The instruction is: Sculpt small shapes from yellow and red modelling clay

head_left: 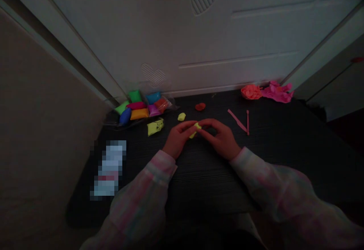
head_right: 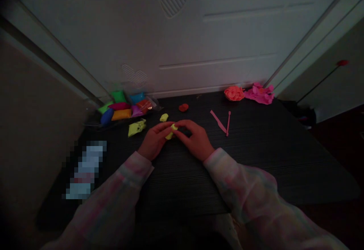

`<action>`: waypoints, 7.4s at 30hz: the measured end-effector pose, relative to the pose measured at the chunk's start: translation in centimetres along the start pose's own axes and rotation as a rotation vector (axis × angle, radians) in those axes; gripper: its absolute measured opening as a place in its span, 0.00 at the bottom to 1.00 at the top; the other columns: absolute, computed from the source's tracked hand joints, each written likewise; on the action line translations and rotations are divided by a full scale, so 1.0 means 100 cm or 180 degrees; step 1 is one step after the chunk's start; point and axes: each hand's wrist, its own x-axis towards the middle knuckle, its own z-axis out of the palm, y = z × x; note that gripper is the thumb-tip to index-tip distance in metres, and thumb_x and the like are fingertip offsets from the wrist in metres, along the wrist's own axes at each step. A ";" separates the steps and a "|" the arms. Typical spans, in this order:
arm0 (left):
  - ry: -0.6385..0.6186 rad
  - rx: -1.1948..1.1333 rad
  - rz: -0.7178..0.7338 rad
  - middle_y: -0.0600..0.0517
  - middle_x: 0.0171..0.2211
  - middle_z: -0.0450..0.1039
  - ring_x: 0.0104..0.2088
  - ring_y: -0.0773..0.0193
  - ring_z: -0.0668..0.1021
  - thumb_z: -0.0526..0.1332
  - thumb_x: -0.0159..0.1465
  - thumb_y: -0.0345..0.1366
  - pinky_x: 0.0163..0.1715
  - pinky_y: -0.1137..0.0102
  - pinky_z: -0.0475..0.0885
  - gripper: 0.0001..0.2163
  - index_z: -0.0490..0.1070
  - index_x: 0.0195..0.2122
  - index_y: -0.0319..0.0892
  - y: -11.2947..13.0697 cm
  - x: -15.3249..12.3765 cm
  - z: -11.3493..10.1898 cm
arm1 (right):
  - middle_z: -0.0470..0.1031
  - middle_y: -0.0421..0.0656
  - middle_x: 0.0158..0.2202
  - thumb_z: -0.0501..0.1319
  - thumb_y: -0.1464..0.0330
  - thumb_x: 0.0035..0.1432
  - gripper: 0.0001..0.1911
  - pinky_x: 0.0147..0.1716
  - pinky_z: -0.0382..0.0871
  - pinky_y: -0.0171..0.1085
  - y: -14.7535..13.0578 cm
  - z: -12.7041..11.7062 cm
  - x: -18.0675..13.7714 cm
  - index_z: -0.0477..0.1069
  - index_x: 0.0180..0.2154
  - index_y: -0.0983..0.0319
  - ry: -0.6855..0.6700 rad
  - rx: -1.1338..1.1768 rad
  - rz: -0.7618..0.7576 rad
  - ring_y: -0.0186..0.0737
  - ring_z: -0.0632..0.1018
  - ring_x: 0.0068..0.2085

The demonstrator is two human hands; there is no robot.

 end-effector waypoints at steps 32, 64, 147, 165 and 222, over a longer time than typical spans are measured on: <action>0.0008 -0.0078 -0.0057 0.56 0.26 0.74 0.28 0.72 0.73 0.66 0.43 0.30 0.34 0.72 0.64 0.08 0.73 0.26 0.41 0.000 -0.002 0.001 | 0.72 0.40 0.33 0.60 0.67 0.48 0.06 0.40 0.67 0.40 0.001 -0.001 0.000 0.69 0.32 0.59 -0.0031 0.0281 0.0040 0.36 0.73 0.37; 0.0121 0.2151 0.0774 0.51 0.34 0.73 0.36 0.61 0.72 0.65 0.44 0.32 0.43 0.65 0.63 0.14 0.74 0.34 0.45 0.000 0.005 -0.016 | 0.71 0.46 0.42 0.60 0.64 0.48 0.13 0.43 0.62 0.48 0.021 0.002 0.002 0.71 0.38 0.61 -0.0682 -0.1256 0.0111 0.45 0.70 0.44; 0.0285 -0.0935 -0.0467 0.54 0.27 0.74 0.29 0.69 0.75 0.65 0.46 0.29 0.33 0.71 0.69 0.05 0.72 0.26 0.39 0.000 -0.011 0.007 | 0.74 0.39 0.29 0.60 0.68 0.47 0.06 0.32 0.69 0.34 -0.023 -0.007 -0.001 0.70 0.31 0.61 0.0017 0.1162 0.1566 0.33 0.74 0.31; -0.0051 -0.1181 -0.0517 0.55 0.31 0.72 0.32 0.71 0.74 0.64 0.47 0.29 0.38 0.75 0.69 0.12 0.70 0.34 0.41 0.000 -0.019 0.019 | 0.70 0.42 0.35 0.60 0.68 0.49 0.11 0.36 0.69 0.39 -0.025 -0.009 -0.009 0.70 0.38 0.56 0.0270 -0.0483 0.0130 0.37 0.72 0.37; 0.0279 0.0670 0.0525 0.53 0.43 0.69 0.45 0.63 0.70 0.62 0.51 0.30 0.48 0.65 0.63 0.04 0.75 0.26 0.46 0.003 -0.021 0.012 | 0.74 0.41 0.39 0.60 0.71 0.49 0.11 0.40 0.70 0.39 -0.016 -0.010 -0.004 0.72 0.38 0.58 0.0058 -0.0181 -0.0224 0.36 0.74 0.40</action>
